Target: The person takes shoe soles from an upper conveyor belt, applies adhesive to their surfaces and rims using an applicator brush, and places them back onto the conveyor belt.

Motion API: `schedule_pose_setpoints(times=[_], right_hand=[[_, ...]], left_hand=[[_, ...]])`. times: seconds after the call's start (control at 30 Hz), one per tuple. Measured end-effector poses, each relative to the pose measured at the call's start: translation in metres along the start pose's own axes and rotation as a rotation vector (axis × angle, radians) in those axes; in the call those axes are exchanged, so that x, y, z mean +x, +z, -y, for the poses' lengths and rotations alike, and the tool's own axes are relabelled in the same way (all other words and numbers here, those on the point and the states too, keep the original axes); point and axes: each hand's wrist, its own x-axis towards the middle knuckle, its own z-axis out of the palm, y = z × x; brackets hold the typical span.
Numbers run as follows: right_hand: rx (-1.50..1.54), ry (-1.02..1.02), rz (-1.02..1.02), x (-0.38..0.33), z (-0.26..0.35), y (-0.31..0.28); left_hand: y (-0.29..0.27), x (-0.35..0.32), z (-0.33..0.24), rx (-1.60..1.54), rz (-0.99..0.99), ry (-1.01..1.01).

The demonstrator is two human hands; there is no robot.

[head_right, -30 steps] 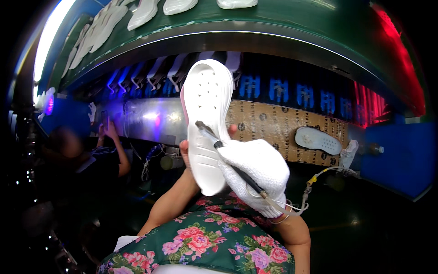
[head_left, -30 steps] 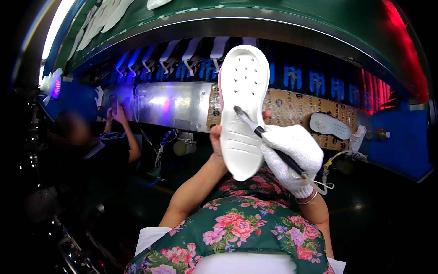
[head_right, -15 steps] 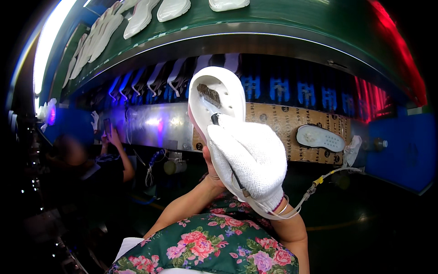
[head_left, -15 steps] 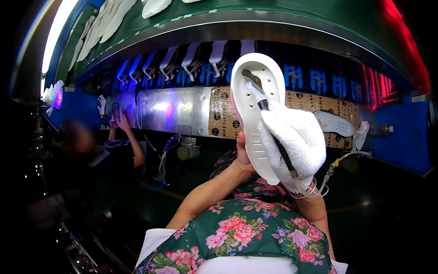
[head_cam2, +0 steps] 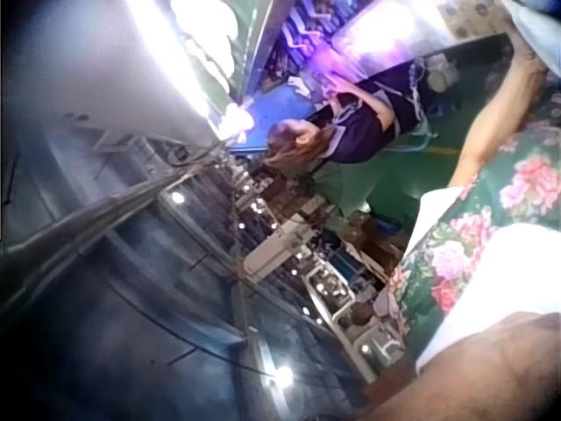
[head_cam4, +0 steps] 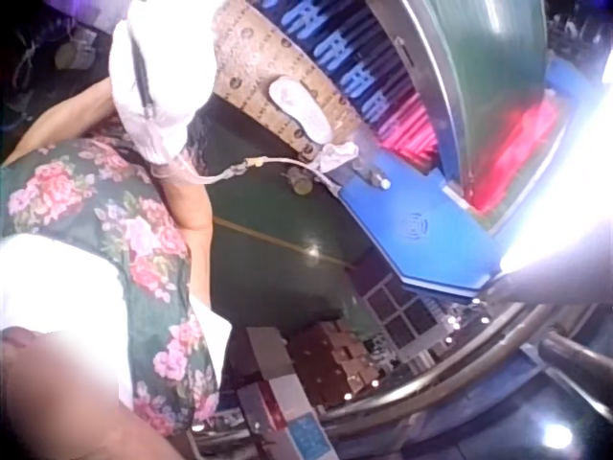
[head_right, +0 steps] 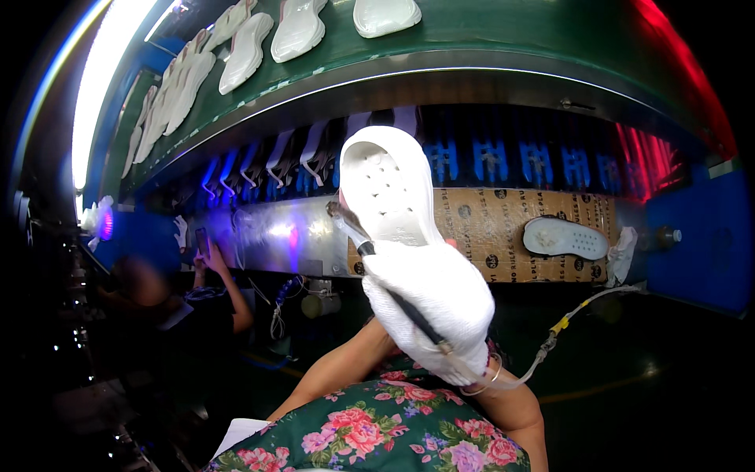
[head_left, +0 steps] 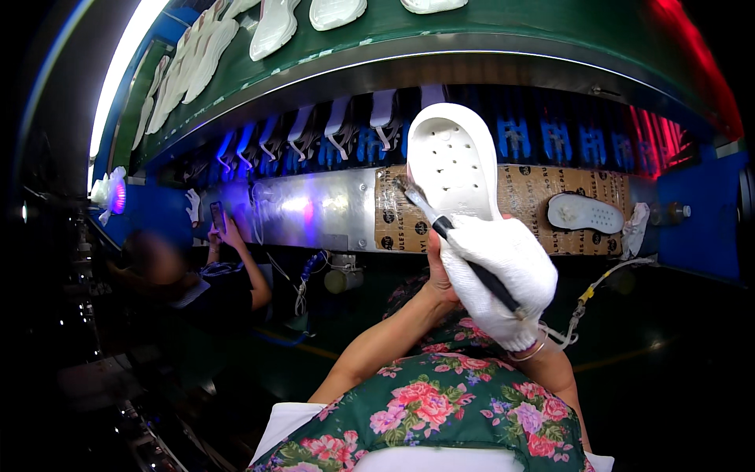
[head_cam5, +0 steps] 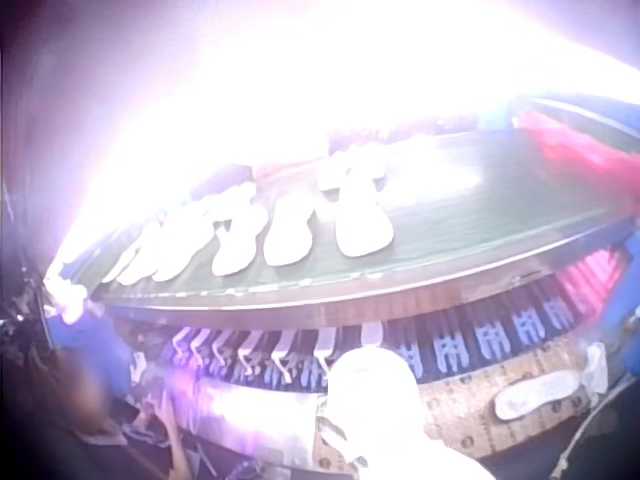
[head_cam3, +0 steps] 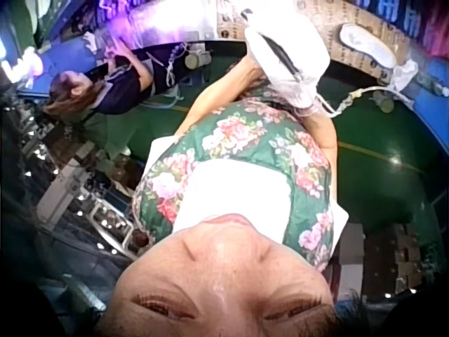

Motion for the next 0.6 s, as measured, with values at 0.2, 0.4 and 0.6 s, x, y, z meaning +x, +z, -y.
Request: schedule_pose_setpoints(times=[0.2, 0.4, 0.6], right_hand=[[-0.124, -0.053, -0.030, -0.006, -0.007, 0.000], [0.002, 0.022, 0.014, -0.008, -0.011, -0.002], [-0.062, -0.065, 0.055, -0.017, -0.012, 0.007]], left_hand=[[0.000, -0.006, -0.002, 0.114, -0.151, 0.103], [-0.002, 0.005, -0.014, 0.041, 0.044, 0.149], [-0.008, 0.008, -0.020, -0.133, 0.146, 0.043]])
